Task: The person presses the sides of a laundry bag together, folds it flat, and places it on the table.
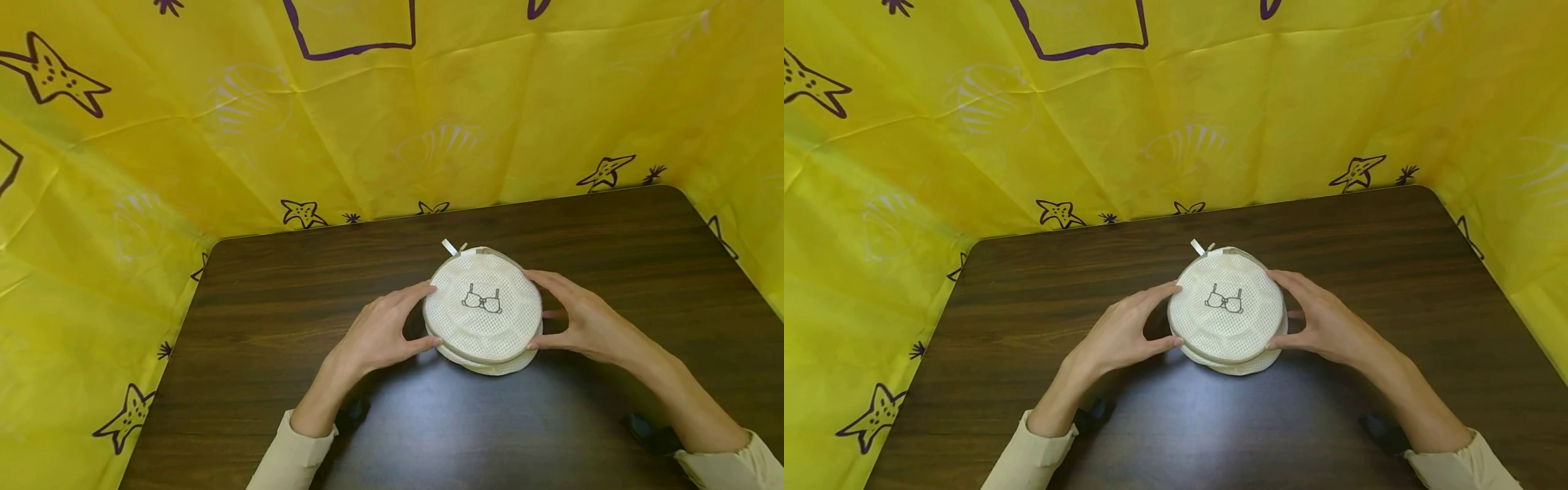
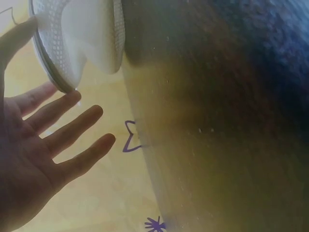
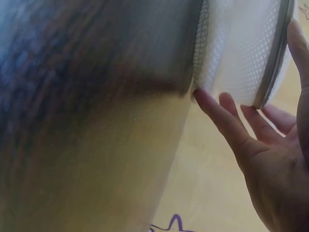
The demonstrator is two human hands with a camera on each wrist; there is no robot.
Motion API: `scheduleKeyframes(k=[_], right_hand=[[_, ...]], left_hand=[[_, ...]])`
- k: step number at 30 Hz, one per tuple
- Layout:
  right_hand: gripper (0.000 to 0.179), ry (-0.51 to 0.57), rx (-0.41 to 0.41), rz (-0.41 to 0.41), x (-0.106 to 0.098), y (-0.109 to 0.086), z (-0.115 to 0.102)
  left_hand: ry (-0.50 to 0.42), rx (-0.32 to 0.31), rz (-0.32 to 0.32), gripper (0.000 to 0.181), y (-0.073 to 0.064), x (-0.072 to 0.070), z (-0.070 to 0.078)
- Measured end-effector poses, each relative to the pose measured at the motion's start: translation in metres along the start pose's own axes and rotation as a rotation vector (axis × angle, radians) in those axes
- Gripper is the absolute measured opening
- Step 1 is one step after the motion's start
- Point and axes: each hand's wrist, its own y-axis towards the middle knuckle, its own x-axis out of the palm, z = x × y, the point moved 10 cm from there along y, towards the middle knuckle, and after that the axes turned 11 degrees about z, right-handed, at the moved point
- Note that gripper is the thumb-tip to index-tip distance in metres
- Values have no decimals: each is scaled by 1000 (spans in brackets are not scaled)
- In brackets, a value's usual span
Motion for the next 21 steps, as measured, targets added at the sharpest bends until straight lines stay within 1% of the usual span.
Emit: scheduleKeyframes(k=[8, 16, 21], right_hand=[[108, 5, 27, -6, 1, 1, 4], [109, 42, 65, -24, 3, 0, 9], [109, 66, 84, -35, 5, 0, 11]], left_hand=[[-7, -6, -12, 80, 1, 3, 0], [11, -10, -24, 80, 1, 7, 0], [12, -7, -19, 80, 2, 8, 0]])
